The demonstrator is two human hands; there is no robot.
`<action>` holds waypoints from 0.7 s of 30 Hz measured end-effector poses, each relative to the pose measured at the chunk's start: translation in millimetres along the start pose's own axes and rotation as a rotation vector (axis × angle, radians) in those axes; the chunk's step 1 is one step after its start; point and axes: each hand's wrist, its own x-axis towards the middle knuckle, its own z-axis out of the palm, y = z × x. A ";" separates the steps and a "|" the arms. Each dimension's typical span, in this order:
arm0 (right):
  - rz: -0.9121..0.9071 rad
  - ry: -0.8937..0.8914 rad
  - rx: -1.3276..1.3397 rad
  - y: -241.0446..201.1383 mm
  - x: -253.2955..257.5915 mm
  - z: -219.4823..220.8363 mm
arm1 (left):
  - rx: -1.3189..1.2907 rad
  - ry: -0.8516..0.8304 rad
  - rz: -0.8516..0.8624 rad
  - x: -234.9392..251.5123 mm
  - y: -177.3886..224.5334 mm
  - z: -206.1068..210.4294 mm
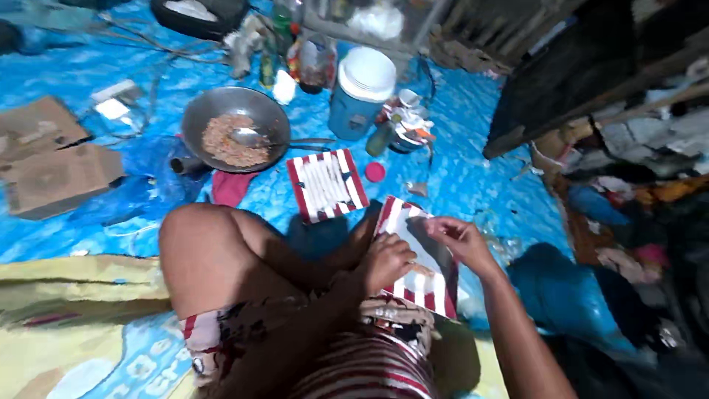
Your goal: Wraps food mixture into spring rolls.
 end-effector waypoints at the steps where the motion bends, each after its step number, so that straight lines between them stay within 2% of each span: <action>1: 0.014 -0.017 -0.097 13.0 -21.9 -6.4 | -0.015 -0.011 -0.010 0.6 -0.5 0.3; 4: 0.065 0.001 -0.231 33.3 -69.7 -3.9 | 0.004 -0.194 -0.071 4.4 3.6 -5.4; 7: 0.032 0.062 -0.244 37.6 -87.6 15.2 | 0.084 -0.370 -0.148 15.4 9.9 -3.1; 11: -0.123 0.143 -0.284 44.8 -87.3 38.7 | 0.115 -0.346 -0.092 22.6 11.2 16.6; 15: -0.194 0.140 -0.311 57.2 -86.2 40.3 | 0.099 -0.328 -0.050 23.8 15.1 27.4; 17: -0.175 0.135 -0.277 56.2 -88.0 34.6 | 0.096 -0.351 -0.062 25.3 17.4 29.1; 21: 0.001 -0.021 -0.233 53.0 -88.0 22.7 | 0.091 -0.399 -0.105 28.6 21.9 30.6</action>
